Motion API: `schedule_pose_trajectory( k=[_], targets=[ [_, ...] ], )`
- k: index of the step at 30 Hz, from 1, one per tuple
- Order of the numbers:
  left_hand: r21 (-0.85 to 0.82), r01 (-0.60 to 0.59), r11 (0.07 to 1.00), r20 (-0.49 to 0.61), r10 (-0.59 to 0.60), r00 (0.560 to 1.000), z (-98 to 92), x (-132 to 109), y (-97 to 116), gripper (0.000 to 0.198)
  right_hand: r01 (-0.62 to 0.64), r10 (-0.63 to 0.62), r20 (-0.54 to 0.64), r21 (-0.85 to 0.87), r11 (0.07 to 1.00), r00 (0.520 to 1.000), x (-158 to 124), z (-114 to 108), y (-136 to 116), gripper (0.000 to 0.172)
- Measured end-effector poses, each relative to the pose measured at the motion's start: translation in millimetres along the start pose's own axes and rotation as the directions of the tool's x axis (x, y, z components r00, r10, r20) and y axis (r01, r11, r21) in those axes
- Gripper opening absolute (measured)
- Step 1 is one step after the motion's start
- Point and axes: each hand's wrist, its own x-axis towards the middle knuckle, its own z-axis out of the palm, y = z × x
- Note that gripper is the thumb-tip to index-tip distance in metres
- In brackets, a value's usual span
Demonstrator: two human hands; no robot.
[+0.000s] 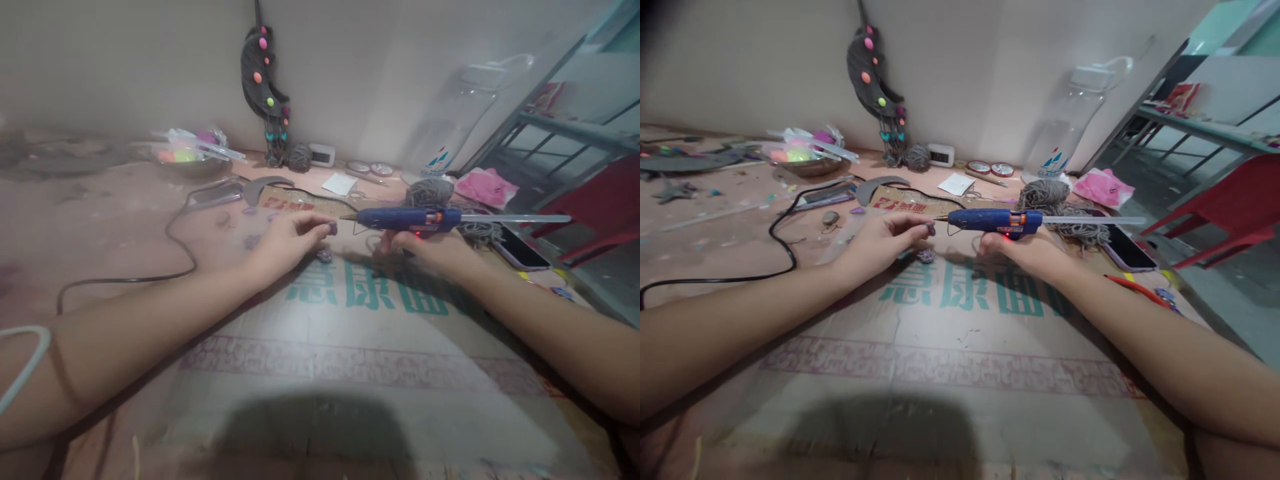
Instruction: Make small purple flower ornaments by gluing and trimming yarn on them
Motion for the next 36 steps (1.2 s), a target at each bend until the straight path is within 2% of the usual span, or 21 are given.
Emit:
schedule_pose_trajectory(
  k=[3, 7, 11, 14, 18, 25, 36],
  targets=[
    [0.019, -0.012, 1.000, -0.031, 0.013, 0.999, -0.5, -0.2, 2.1, 0.026, 0.011, -0.011, -0.012, -0.017, 1.000, 1.000, 0.4, -0.8, 0.3, 0.033],
    [0.100, -0.073, 0.992, -0.072, 0.080, 0.994, -2.0, 0.2, 3.8, 0.023, -0.009, 0.009, -0.006, 0.008, 1.000, 1.000, 0.2, -0.7, -1.7, 0.029],
    [0.150, -0.090, 0.985, -0.064, 0.101, 0.993, -2.1, -0.5, 4.7, 0.023, -0.043, 0.043, 0.006, 0.029, 0.999, 0.999, 0.3, 1.0, -3.4, 0.022],
    [0.168, -0.089, 0.982, -0.061, 0.100, 0.993, -1.3, -2.0, 6.5, 0.023, -0.065, 0.065, 0.014, 0.002, 0.998, 0.998, 0.7, 2.5, -1.6, 0.025],
    [0.191, -0.084, 0.978, -0.064, 0.098, 0.993, -1.0, -2.8, 8.3, 0.022, -0.092, 0.090, -0.033, -0.054, 0.994, 0.995, 0.4, 3.8, 1.4, 0.034],
    [0.212, -0.101, 0.972, -0.064, 0.117, 0.991, -1.6, -3.4, 7.6, 0.021, -0.187, 0.178, -0.127, -0.069, 0.980, 0.976, 0.6, 4.5, -3.6, 0.032],
    [0.239, -0.102, 0.966, -0.060, 0.119, 0.991, -1.9, -3.2, 8.1, 0.020, -0.132, 0.122, -0.186, -0.044, 0.990, 0.975, -1.1, 5.9, -0.3, 0.024]
  ],
)
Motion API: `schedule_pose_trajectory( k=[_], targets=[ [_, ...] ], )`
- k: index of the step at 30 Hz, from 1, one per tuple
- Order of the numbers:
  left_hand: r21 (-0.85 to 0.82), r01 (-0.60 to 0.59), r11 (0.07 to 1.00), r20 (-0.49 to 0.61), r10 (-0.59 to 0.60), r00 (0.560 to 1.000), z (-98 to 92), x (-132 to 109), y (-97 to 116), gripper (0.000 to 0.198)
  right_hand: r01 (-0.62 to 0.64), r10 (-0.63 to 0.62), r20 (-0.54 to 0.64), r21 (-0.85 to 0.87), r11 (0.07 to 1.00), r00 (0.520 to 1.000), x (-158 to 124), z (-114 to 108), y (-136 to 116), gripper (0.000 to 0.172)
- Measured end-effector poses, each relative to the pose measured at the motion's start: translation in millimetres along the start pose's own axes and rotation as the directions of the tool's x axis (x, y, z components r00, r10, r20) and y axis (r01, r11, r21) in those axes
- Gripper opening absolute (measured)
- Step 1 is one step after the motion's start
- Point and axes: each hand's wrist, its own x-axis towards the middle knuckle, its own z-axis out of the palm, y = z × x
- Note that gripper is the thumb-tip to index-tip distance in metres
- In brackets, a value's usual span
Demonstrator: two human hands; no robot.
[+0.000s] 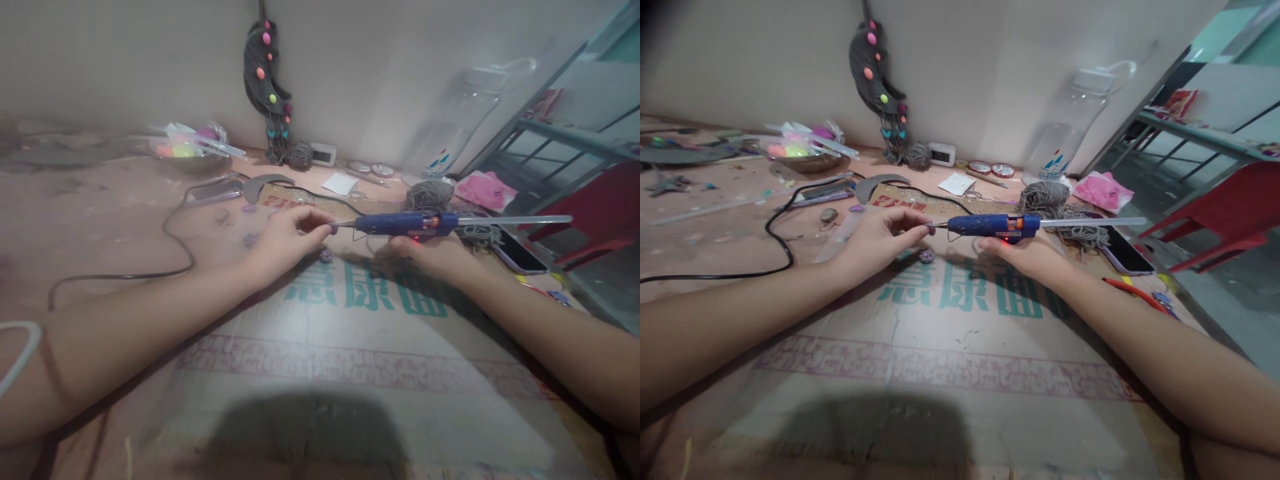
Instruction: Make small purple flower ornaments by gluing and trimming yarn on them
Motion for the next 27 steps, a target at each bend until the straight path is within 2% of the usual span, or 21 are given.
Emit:
schedule_pose_trajectory(
  k=[8, 27],
  targets=[
    [-0.008, -0.008, 1.000, 0.008, 0.008, 1.000, -0.1, -0.2, -1.3, 0.022, 0.003, -0.003, 0.028, 0.013, 1.000, 1.000, -0.5, -0.1, -2.9, 0.023],
    [-0.017, 0.003, 1.000, 0.022, -0.003, 1.000, -0.2, -1.1, 1.5, 0.022, -0.036, 0.036, -0.003, -0.012, 0.999, 0.999, -0.6, -1.1, -7.0, 0.021]
  ],
)
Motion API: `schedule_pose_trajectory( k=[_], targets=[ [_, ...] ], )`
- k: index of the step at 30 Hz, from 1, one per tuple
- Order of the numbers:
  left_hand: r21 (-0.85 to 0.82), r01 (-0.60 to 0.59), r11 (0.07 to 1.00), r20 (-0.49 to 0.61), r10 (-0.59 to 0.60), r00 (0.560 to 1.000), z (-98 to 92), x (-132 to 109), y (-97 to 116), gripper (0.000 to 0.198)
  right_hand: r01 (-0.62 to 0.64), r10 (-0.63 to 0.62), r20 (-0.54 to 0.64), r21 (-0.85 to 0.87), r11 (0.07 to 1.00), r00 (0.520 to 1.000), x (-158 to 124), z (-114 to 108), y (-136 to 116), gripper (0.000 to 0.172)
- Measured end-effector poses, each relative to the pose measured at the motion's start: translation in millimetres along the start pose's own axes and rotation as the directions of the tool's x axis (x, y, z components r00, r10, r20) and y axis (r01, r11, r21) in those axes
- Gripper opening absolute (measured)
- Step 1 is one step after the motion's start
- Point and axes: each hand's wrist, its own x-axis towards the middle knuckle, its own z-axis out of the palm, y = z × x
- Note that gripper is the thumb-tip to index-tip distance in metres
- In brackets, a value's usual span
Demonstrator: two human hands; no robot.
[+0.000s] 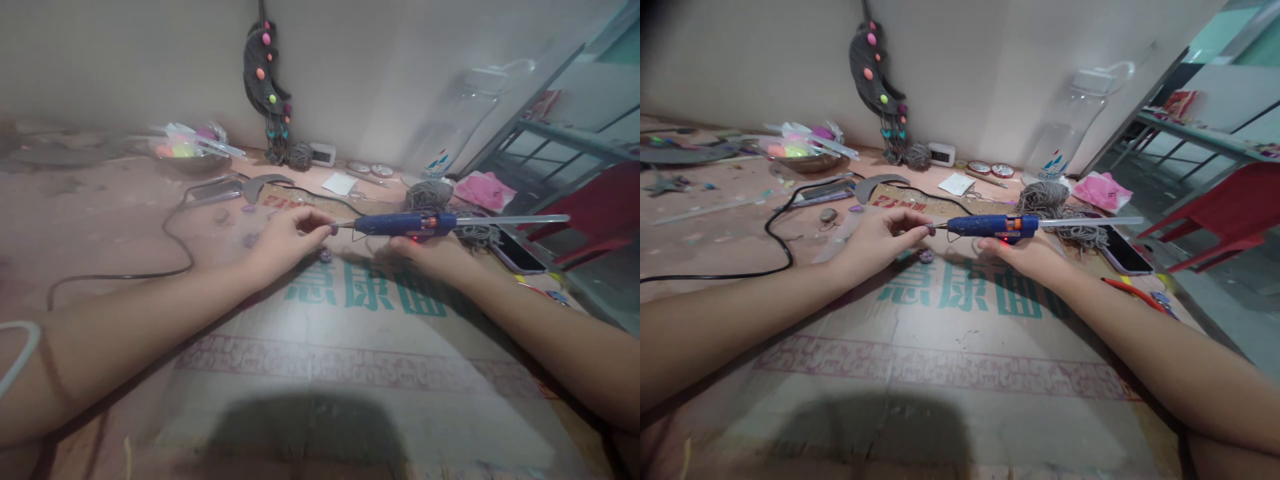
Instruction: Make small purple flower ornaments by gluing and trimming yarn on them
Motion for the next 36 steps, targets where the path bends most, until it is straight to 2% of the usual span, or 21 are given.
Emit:
schedule_pose_trajectory(
  k=[6, 16, 36],
  targets=[
    [-0.004, 0.011, 1.000, 0.003, -0.011, 1.000, 0.0, 0.5, 0.8, 0.022, 0.025, -0.026, 0.006, 0.028, 0.999, 1.000, 0.6, 0.8, 2.5, 0.022],
    [-0.036, -0.006, 0.999, 0.012, 0.007, 1.000, 0.5, 1.9, -3.0, 0.021, 0.016, -0.017, -0.040, -0.022, 1.000, 0.999, 1.2, 1.0, 5.3, 0.024],
    [-0.047, 0.008, 0.999, 0.003, -0.008, 1.000, 0.7, 2.9, -4.7, 0.018, -0.035, 0.035, -0.002, 0.008, 0.999, 0.999, 2.5, 1.0, 2.9, 0.020]
  ],
)
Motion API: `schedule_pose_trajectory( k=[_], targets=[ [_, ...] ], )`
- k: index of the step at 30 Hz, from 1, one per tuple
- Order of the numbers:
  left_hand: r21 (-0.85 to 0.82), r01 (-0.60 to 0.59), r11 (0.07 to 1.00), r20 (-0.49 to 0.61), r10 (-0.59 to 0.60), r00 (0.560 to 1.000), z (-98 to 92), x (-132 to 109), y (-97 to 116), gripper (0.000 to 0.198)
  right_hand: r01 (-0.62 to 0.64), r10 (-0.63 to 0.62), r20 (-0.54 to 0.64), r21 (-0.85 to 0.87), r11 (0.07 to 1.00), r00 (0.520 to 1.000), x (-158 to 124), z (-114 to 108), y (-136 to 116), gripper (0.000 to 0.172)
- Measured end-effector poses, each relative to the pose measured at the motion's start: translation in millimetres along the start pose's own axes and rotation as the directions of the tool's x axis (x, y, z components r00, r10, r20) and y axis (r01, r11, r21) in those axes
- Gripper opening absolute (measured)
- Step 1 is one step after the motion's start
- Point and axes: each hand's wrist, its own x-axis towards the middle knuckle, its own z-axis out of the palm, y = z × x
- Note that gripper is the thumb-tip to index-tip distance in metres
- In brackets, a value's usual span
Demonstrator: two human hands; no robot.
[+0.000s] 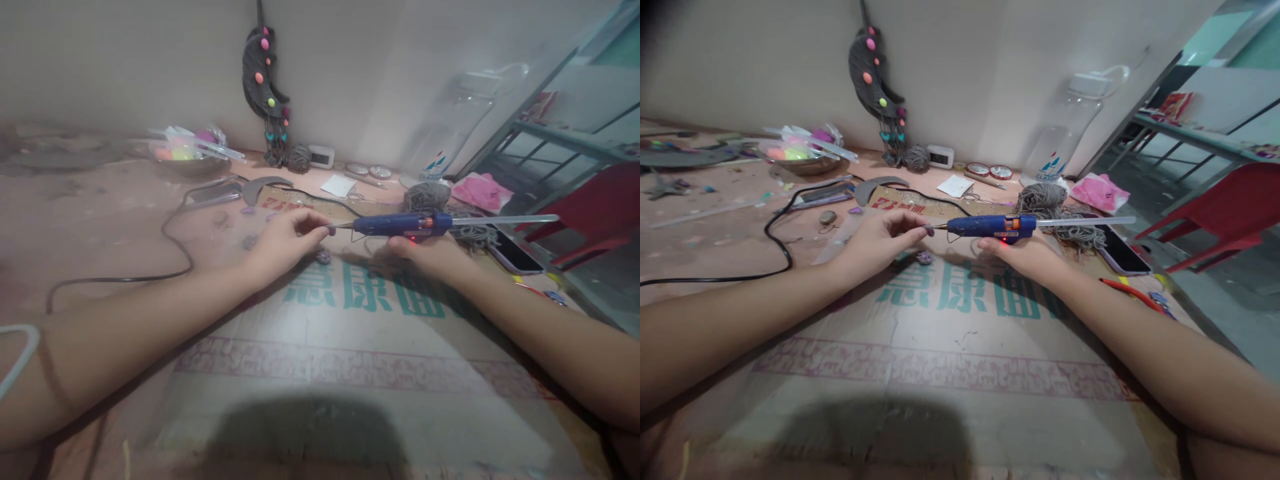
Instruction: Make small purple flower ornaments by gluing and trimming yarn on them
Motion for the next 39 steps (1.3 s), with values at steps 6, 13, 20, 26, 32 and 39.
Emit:
schedule_pose_trajectory(
  k=[6, 13, 20, 26, 32, 39],
  targets=[
    [0.010, 0.016, 1.000, 0.017, -0.016, 1.000, 0.2, 0, 2, 0.019, -0.019, 0.019, -0.004, -0.028, 0.999, 1.000, 0, 0, 2, 0.025],
    [0.001, 0.032, 0.999, 0.026, -0.032, 0.999, -0.1, 0, 2, 0.019, 0.014, -0.015, -0.014, -0.028, 0.999, 1.000, -1, -1, 1, 0.026],
    [0.002, 0.027, 1.000, 0.033, -0.027, 0.999, 0.0, -1, 2, 0.022, 0.011, -0.012, -0.040, -0.027, 1.000, 0.999, -1, 1, 3, 0.027],
    [-0.013, 0.012, 1.000, 0.040, -0.012, 0.999, -0.4, 0, -1, 0.024, 0.013, -0.014, -0.023, -0.066, 0.998, 1.000, 0, 1, 4, 0.027],
    [-0.037, 0.022, 0.999, -0.014, -0.022, 1.000, -1.4, 1, 0, 0.022, 0.025, -0.019, 0.115, -0.054, 0.998, 0.993, 5, -1, 4, 0.032],
    [-0.074, 0.043, 0.996, 0.012, -0.042, 0.999, -1.4, 2, -4, 0.022, 0.125, -0.165, 0.064, 0.409, 0.904, 0.984, 12, -9, 0, 0.047]
  ],
)
